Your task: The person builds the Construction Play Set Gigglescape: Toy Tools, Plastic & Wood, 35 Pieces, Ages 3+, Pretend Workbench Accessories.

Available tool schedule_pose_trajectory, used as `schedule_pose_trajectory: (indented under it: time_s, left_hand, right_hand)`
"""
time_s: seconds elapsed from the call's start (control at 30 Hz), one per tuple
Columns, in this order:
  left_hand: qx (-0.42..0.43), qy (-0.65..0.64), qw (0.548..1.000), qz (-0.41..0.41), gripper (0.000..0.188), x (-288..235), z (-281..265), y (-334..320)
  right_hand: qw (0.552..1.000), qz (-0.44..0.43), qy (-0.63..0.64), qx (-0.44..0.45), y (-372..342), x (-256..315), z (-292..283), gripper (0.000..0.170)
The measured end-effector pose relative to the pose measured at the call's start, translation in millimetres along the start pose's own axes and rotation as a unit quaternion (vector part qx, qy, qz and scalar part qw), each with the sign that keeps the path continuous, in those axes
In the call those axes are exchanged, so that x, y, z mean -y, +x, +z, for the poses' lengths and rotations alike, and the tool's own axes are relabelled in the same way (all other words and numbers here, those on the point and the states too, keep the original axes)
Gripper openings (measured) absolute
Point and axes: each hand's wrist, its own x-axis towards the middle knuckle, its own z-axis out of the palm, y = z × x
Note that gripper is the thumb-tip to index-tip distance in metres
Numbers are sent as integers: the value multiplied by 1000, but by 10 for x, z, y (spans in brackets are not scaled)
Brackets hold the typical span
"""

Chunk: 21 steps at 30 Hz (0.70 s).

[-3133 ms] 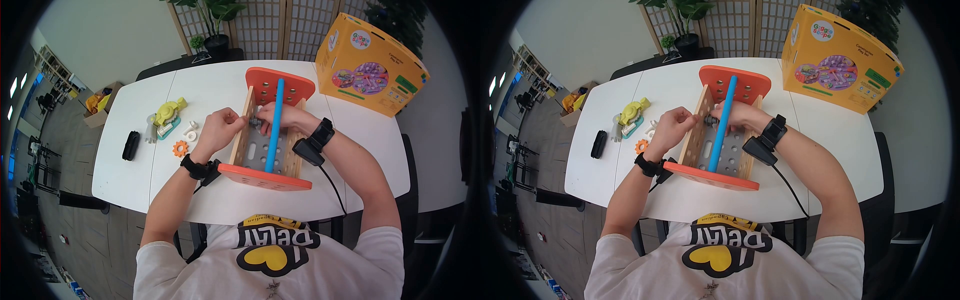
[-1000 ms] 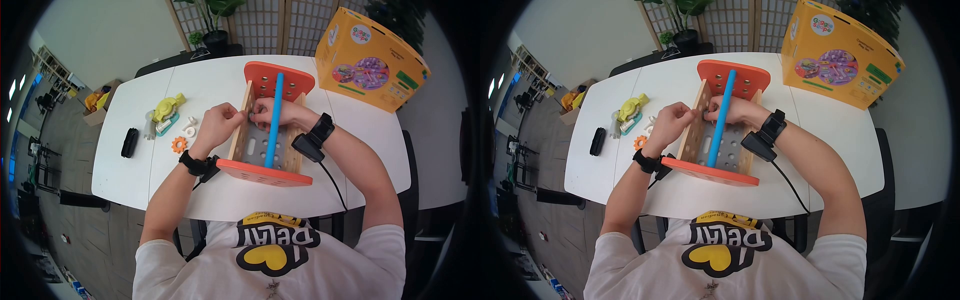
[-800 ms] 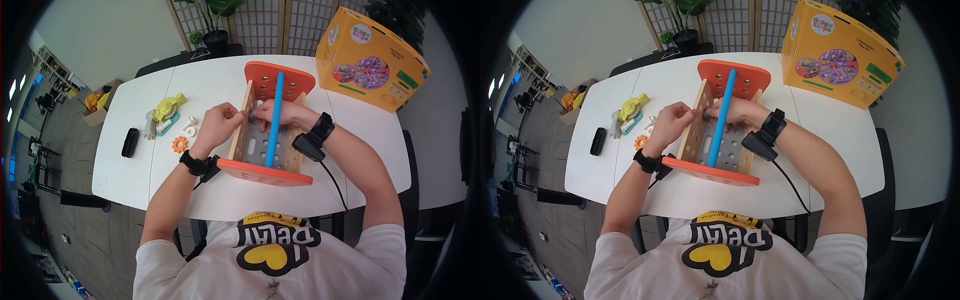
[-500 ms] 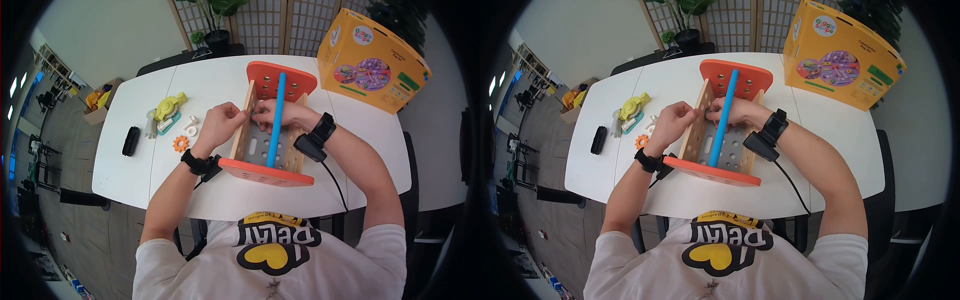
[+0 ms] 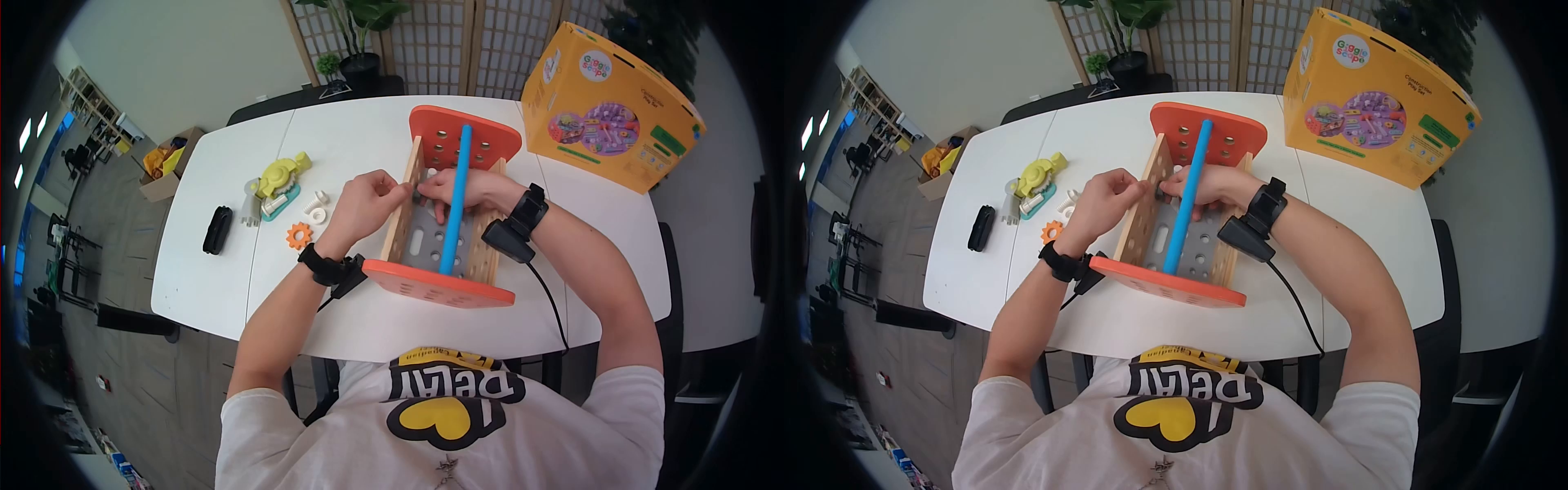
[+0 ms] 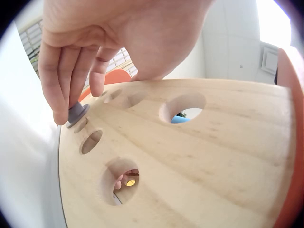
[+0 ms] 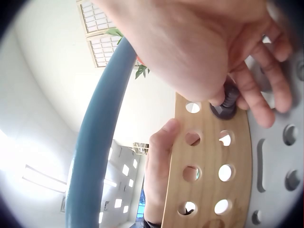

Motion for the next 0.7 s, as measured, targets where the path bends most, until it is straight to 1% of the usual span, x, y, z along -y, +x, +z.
schedule_pose_trajectory:
  time_s: [0.03,0.07,0.13,0.17,0.27,0.3,0.37,0.43,0.47,0.5,0.57,0.6,0.67,0.7]
  left_hand:
    - [13,-14,1000,-6,43,-13,-28,-9]
    - [25,-29,999,-12,43,-23,-53,-32]
    - [45,-50,997,-27,37,-48,-91,-97]
    - [57,-60,996,-34,35,-67,-103,-132]
    - [11,-94,995,39,34,-101,-160,-284]
    - [20,-124,989,80,34,-103,-188,-344]
    - [37,-183,969,162,35,-107,-279,-461]
    - [106,-130,944,285,35,-184,-420,-575]
    - [141,-101,922,345,35,-242,-468,-621]
    - [157,-102,922,339,34,-297,-465,-680]
    - [173,-80,920,344,35,-223,-454,-712]
    - [180,-68,918,347,36,-194,-471,-717]
    - [161,-56,927,333,36,-201,-541,-734]
    - [151,-50,932,325,37,-196,-581,-744]
  right_hand:
    - [999,-9,-45,-7,-5,34,-25,44]
    - [992,-43,-111,-45,-57,37,-53,43]
    - [957,-113,-238,-120,-299,66,-113,42]
    - [959,-59,-246,-130,-490,239,-132,38]
    - [946,-100,-263,-158,-581,45,-302,33]
    - [945,-114,-250,-177,-676,42,-354,32]
    - [940,-142,-222,-215,-1042,264,-451,31]
    - [907,-177,-167,-343,-1125,231,-492,31]
    - [882,-193,-138,-407,-1150,192,-508,31]
    - [855,-213,-163,-445,-1133,130,-525,32]
    - [789,-251,-214,-518,-1055,-32,-550,34]
    - [827,-225,-153,-493,-1047,-104,-551,35]
    - [885,-171,-29,-432,-1066,-183,-539,36]
    - [888,-166,-27,-427,-1103,-199,-527,37]
